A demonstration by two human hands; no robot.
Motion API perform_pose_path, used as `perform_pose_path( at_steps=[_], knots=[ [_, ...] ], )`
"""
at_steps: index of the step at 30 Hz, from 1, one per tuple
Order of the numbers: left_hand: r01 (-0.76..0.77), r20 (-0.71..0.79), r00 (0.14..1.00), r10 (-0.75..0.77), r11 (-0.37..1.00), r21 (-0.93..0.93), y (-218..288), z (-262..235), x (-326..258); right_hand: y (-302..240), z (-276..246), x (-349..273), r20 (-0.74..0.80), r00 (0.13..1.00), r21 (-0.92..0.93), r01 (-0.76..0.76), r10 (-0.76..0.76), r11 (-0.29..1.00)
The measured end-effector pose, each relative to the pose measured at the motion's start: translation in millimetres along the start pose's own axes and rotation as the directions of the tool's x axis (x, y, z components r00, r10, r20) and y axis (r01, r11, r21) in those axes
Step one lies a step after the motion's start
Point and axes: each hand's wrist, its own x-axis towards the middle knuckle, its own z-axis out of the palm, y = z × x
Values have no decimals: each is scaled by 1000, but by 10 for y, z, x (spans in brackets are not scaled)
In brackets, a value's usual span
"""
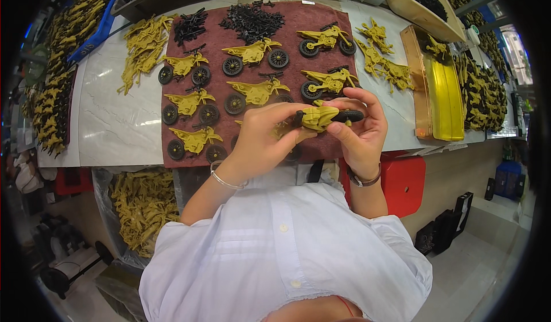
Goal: The person assembles small plastic toy motorcycle models by hand, attaching toy wheels to toy motorcycle frames.
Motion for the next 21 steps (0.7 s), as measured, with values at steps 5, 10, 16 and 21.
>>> perform_pose_path(
  at_steps=[5, 10, 16, 21],
  knots=[
    [33, 37, 999, -33, 999, -7, -13, 27, 21, 52, -81, -16, -21, 1000, 38, -15, 16, 999],
    [111, 47, 993, -105, 983, -146, -39, 105, 34, 5, -55, -13, -45, 999, -35, 9, -10, 999],
    [139, 75, 989, -125, 966, -216, -27, 130, 63, 17, -151, -64, 5, 997, 18, 75, -75, 997],
    [103, 166, 981, -97, 994, -30, 32, 91, 113, 88, -236, -89, -13, 997, -142, 78, -81, 987]
  ],
)
